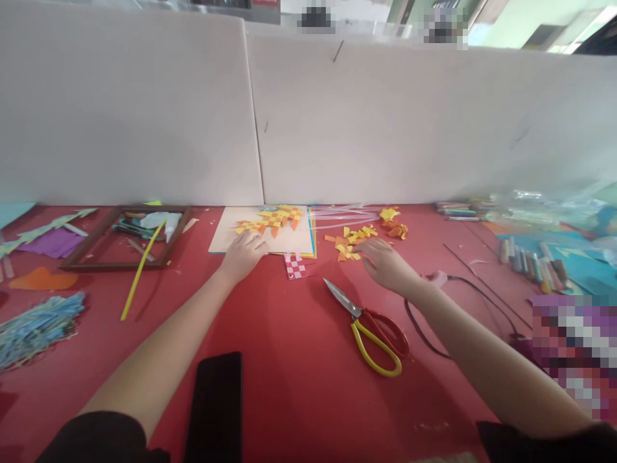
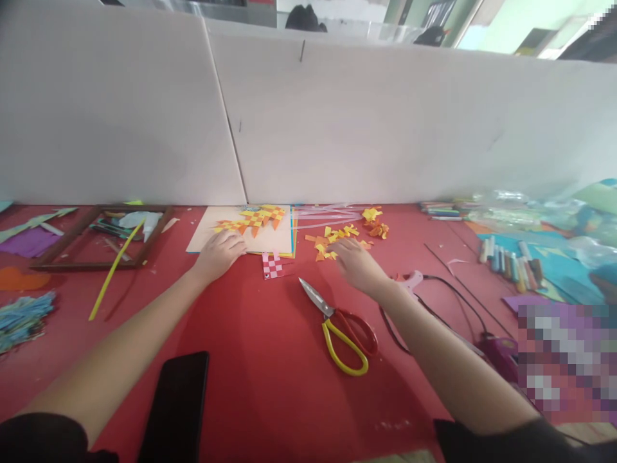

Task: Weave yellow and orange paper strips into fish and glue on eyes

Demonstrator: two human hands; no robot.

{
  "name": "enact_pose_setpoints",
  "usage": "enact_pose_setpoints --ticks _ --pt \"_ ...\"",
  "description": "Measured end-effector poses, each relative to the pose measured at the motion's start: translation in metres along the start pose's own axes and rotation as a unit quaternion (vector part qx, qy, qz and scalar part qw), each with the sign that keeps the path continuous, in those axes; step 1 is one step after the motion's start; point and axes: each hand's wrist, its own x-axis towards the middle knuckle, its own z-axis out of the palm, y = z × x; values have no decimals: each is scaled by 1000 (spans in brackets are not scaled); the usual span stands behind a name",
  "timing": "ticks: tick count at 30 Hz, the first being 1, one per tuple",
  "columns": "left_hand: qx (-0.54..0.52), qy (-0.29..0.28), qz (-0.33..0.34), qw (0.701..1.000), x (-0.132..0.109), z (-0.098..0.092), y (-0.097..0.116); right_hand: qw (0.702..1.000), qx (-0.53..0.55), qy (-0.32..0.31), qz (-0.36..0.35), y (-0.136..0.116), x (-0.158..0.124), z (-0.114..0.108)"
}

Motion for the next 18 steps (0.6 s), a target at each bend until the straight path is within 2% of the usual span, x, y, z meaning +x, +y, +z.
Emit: enact_pose_setpoints --ticks 4,7,13,18 --pt "4 7 54 998 3 2 -12 999 28 -19 -3 -38 40 24" --pt "11 15 81 997 5 3 -18 997 47 -55 -27 -68 57 43" --pt "14 30 95 995 5 5 -19 985 74 -108 -115 -115 49 64" --pt "6 45 81 996 3 6 -16 979 82 -97 -162 -121 36 68"
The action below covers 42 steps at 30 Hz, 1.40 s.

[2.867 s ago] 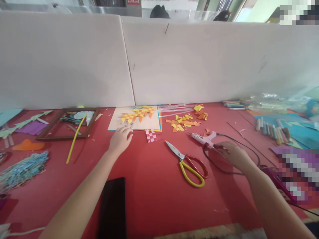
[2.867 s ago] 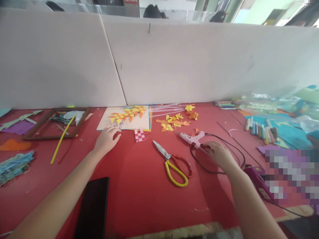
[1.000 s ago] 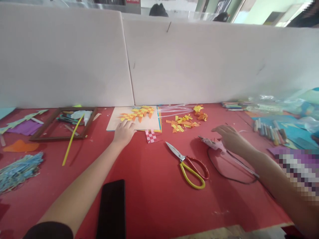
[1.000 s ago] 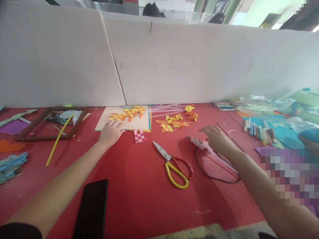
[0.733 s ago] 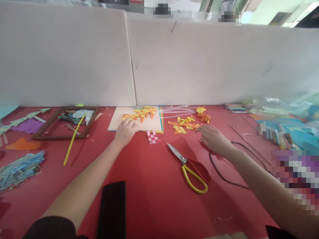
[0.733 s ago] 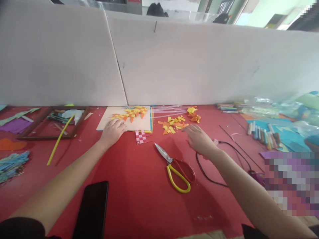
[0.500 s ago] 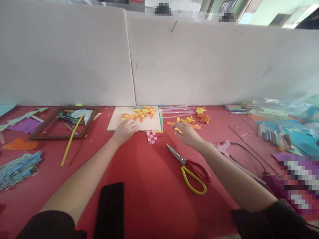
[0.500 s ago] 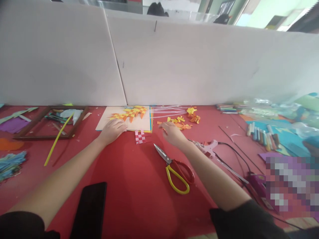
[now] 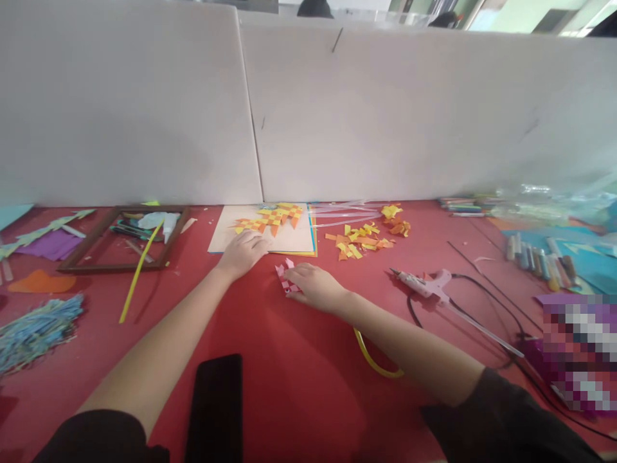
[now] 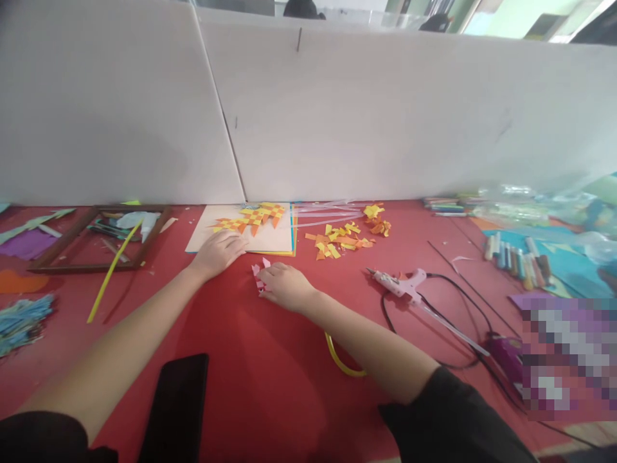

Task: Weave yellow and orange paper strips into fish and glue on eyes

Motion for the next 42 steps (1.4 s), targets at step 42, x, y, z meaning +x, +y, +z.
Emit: enact_pose_setpoints --ticks 42 --pt "-23 0 -81 996 2 13 5 931 -124 -167 299 21 -79 -91"
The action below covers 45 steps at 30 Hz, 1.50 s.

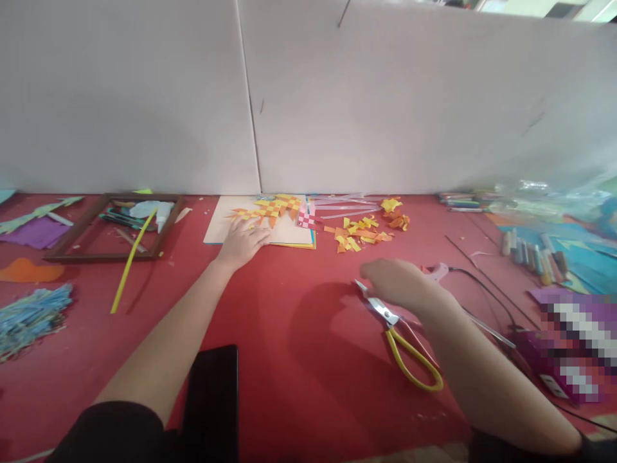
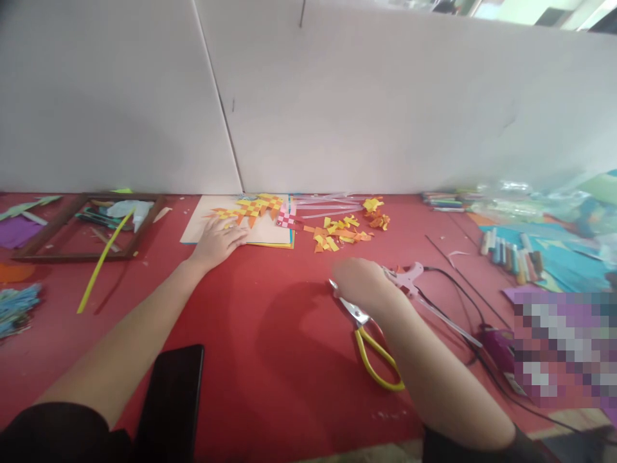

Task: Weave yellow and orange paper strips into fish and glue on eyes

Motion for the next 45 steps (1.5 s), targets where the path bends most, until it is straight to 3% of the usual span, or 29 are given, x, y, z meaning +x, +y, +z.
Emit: enact_pose_setpoints --ticks 3,7,13,18,25,33,45 --pt "-5 19 -7 1000 -4 -1 3 993 36 61 -97 -25 46 -15" --pt "-16 52 -22 998 -10 -7 5 974 54 121 -184 -65 109 -9" --pt "-42 103 -49 993 -16 -23 1 953 42 146 -262 -80 153 9" --pt "-56 116 -50 990 -14 -30 4 934 23 145 -326 -70 167 4" --pt "-51 72 -31 996 -11 -19 13 907 -19 151 -394 -69 173 2" --pt "-37 81 -75 993 -14 -18 9 915 -57 171 -362 -72 168 -5" --pt "-30 91 -73 993 -14 -17 10 923 -99 153 -340 -72 158 -6"
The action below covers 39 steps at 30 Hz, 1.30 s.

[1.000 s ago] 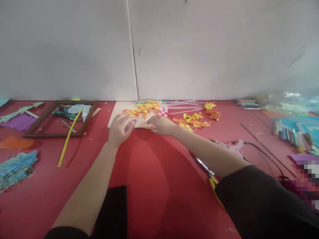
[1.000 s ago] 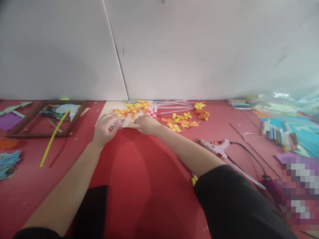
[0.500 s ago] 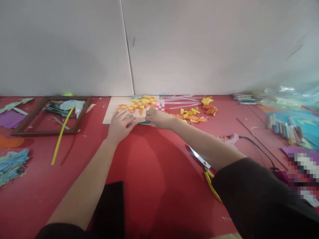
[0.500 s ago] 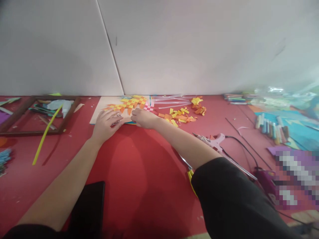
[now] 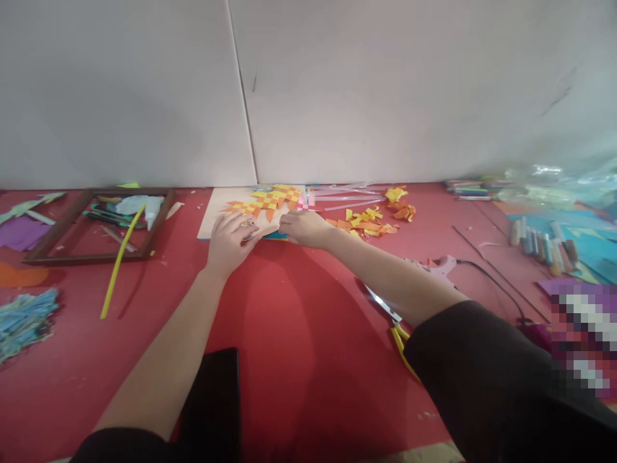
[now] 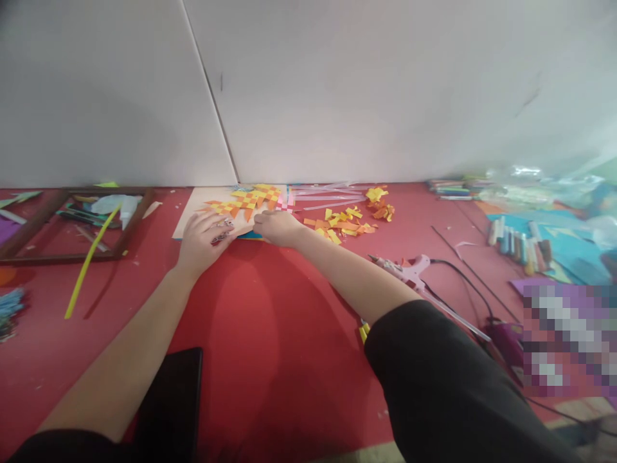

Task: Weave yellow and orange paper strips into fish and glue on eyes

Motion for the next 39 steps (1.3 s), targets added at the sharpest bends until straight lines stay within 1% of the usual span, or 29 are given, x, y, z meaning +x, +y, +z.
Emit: enact_pose_setpoints --ticks 8,13,17,20,23,26,29,32,35,39 --pt "7 -15 21 1000 -1 4 1 1000 10 -7 -6 3 2 2" --pt "11 -21 39 999 3 2 1 1000 8 -6 -13 4 1 6" --pt "16 -40 59 997 11 -1 6 1000 12 5 -8 8 2 2" --pt "34 -58 75 995 20 -2 8 1000 15 18 9 12 5 -3" --pt "56 -71 92 992 29 -1 7 999 15 34 16 14 5 -8" --pt "67 -82 116 988 36 0 2 999 9 41 6 13 0 -9" --pt "65 -100 150 981 42 1 -3 1000 1 31 2 11 -6 -5" --pt "64 -116 175 976 46 1 -5 1000 -4 15 18 9 -9 -2" --pt "66 -125 187 972 47 1 -4 999 -5 1 35 10 -7 -1" --pt "64 -137 194 969 46 -1 -1 999 9 -37 26 17 0 -4"
